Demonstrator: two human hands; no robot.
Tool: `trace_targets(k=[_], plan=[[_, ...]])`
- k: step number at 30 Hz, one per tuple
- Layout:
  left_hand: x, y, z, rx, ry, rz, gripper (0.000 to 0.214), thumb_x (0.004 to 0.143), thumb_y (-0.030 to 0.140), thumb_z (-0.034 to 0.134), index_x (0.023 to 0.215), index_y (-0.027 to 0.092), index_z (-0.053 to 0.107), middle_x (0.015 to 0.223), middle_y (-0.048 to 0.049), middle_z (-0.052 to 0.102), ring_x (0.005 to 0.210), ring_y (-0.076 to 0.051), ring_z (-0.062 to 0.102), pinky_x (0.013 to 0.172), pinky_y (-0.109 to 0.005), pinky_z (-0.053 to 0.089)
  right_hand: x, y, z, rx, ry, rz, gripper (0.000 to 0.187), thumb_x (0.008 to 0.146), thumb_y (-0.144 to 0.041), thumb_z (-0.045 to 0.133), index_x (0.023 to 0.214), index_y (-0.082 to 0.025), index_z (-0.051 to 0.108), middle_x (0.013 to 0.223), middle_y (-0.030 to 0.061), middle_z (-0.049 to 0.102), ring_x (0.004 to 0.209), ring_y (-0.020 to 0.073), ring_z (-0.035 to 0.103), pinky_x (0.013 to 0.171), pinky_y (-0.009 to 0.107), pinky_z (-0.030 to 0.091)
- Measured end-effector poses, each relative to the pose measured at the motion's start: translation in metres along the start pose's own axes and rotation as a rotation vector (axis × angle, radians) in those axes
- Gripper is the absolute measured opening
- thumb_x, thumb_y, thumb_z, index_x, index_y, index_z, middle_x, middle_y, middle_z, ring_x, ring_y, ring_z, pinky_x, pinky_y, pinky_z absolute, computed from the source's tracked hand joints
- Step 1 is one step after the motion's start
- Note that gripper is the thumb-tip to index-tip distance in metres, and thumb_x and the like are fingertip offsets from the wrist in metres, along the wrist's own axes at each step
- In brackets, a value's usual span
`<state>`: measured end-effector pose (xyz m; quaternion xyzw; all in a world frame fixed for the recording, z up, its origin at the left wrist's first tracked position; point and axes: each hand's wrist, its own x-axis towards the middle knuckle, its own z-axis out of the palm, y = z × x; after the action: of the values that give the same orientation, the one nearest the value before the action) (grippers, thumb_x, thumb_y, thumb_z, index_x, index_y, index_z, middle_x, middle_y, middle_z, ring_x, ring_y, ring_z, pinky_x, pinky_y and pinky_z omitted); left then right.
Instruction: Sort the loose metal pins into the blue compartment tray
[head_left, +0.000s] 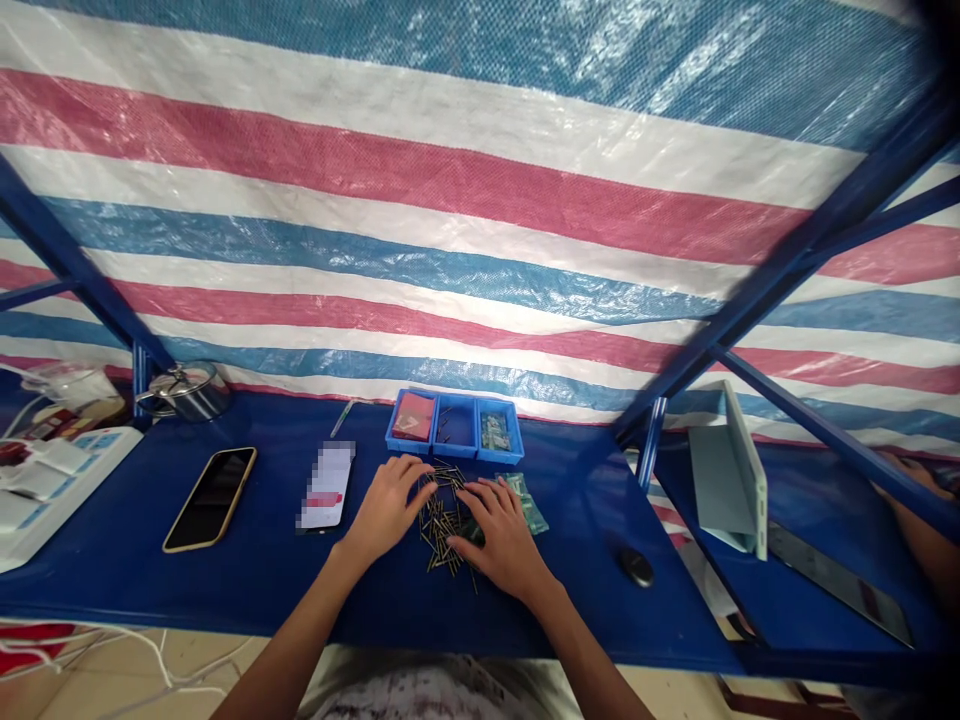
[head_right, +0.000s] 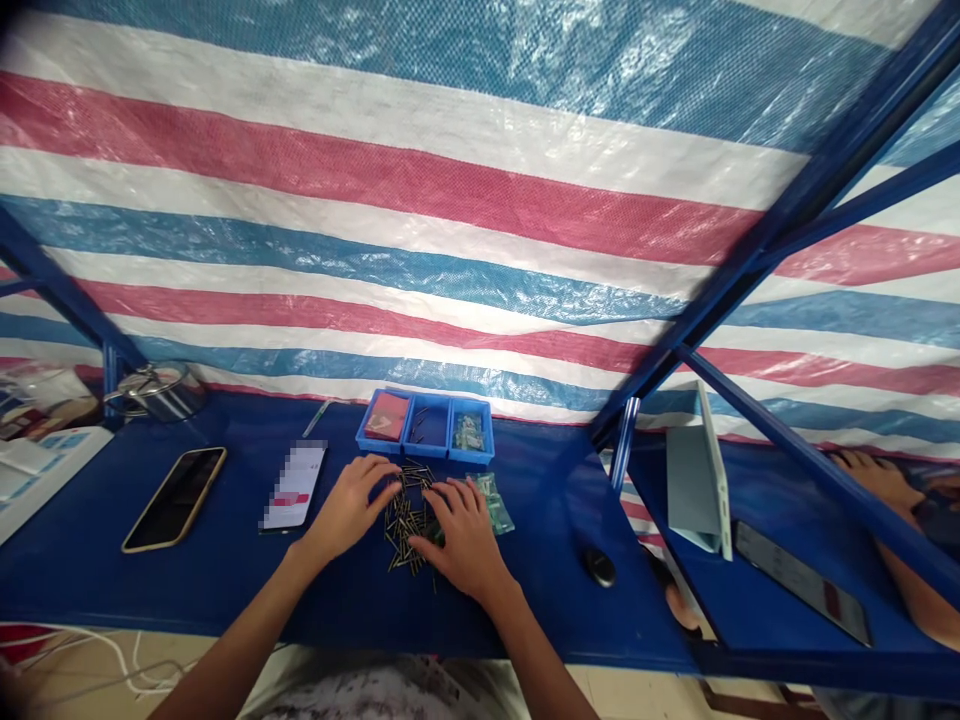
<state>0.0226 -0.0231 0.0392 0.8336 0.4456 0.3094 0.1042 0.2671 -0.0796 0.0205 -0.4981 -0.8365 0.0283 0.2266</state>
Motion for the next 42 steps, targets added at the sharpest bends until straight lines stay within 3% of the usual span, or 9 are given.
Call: trace_targets(k=[3, 5, 8, 15, 20, 24, 29, 37, 42], plan=[[-0.027, 0.002, 0.020, 0.056, -0.082, 0.023, 0.052, 0.104, 0.056, 0.054, 0.149, 0.030, 0.051, 0.155, -0.0086, 0.052, 0.142, -0.032, 0.048, 0.114, -0.052, 0.043, -0.007, -0.010, 0.002, -0.023, -0.055, -0.064, 0.094, 0.087, -0.072, 0.069, 0.162, -0.025, 0.039, 0.161, 0.0130, 0.048, 0.151, 0.0400, 0.037, 0.126, 0.064, 0.024], [-0.037, 0.002, 0.026, 0.100, -0.130, 0.048, 0.069, 0.102, 0.062, 0.054, 0.161, 0.032, 0.036, 0.167, -0.0080, 0.037, 0.152, -0.034, 0.036, 0.123, -0.056, 0.033, -0.010, -0.013, 0.006, -0.048, -0.068, -0.066, 0.099, 0.089, -0.073, 0.066, 0.166, -0.024, 0.029, 0.166, 0.0129, 0.040, 0.154, 0.0397, 0.031, 0.126, 0.061, 0.024], [-0.042, 0.000, 0.029, 0.131, -0.196, 0.096, 0.093, 0.095, 0.074, 0.056, 0.168, 0.031, 0.019, 0.174, -0.0088, 0.022, 0.158, -0.037, 0.024, 0.128, -0.059, 0.024, -0.010, -0.011, 0.014, -0.081, -0.052, -0.018, 0.088, 0.099, -0.064, 0.057, 0.168, -0.022, 0.023, 0.167, 0.0136, 0.039, 0.155, 0.0376, 0.031, 0.123, 0.057, 0.030], [-0.029, -0.009, 0.035, 0.122, -0.262, 0.137, 0.119, 0.082, 0.089, 0.055, 0.170, 0.026, 0.006, 0.175, -0.0145, 0.012, 0.159, -0.043, 0.017, 0.127, -0.064, 0.020, 0.008, -0.003, 0.018, -0.129, -0.017, 0.046, 0.066, 0.102, -0.058, 0.055, 0.156, -0.022, 0.046, 0.145, 0.0183, 0.059, 0.128, 0.0387, 0.053, 0.107, 0.055, 0.039], [-0.010, -0.018, 0.044, 0.082, -0.221, 0.131, 0.109, 0.085, 0.084, 0.058, 0.167, 0.023, 0.020, 0.167, -0.0180, 0.033, 0.155, -0.041, 0.029, 0.126, -0.063, 0.025, 0.029, -0.002, 0.016, -0.208, -0.037, 0.040, 0.054, 0.103, -0.053, 0.056, 0.145, -0.018, 0.055, 0.124, 0.0183, 0.064, 0.107, 0.0348, 0.057, 0.090, 0.048, 0.045], [0.004, -0.022, 0.044, 0.021, -0.166, 0.127, 0.081, 0.092, 0.073, 0.062, 0.154, 0.025, 0.044, 0.149, -0.0156, 0.052, 0.141, -0.037, 0.047, 0.117, -0.058, 0.041, 0.045, 0.005, 0.016, -0.232, -0.080, 0.015, 0.033, 0.104, -0.043, 0.059, 0.127, -0.020, 0.063, 0.115, 0.0143, 0.064, 0.102, 0.0316, 0.058, 0.084, 0.042, 0.045], [0.012, -0.024, 0.043, -0.009, -0.133, 0.138, 0.047, 0.103, 0.056, 0.057, 0.141, 0.027, 0.055, 0.132, -0.0109, 0.058, 0.125, -0.031, 0.055, 0.104, -0.050, 0.049, 0.061, 0.016, 0.017, -0.142, -0.112, 0.018, 0.015, 0.107, -0.033, 0.055, 0.110, -0.022, 0.064, 0.110, 0.0095, 0.066, 0.099, 0.0256, 0.062, 0.085, 0.036, 0.047], [0.011, -0.025, 0.042, -0.054, -0.109, 0.091, 0.025, 0.110, 0.040, 0.047, 0.121, 0.027, 0.064, 0.114, -0.0058, 0.062, 0.105, -0.025, 0.056, 0.093, -0.043, 0.049, 0.069, 0.025, 0.024, 0.083, -0.107, 0.015, 0.024, 0.112, -0.033, 0.044, 0.102, -0.023, 0.064, 0.100, 0.0047, 0.068, 0.089, 0.0202, 0.066, 0.079, 0.030, 0.049], [0.012, -0.023, 0.039, -0.083, -0.110, 0.071, 0.028, 0.112, 0.040, 0.042, 0.115, 0.025, 0.065, 0.111, -0.0056, 0.063, 0.101, -0.025, 0.056, 0.091, -0.043, 0.049, 0.065, 0.026, 0.029, 0.317, 0.024, 0.058, 0.032, 0.112, -0.035, 0.039, 0.108, -0.024, 0.069, 0.101, 0.0048, 0.072, 0.095, 0.0212, 0.068, 0.087, 0.032, 0.052]])
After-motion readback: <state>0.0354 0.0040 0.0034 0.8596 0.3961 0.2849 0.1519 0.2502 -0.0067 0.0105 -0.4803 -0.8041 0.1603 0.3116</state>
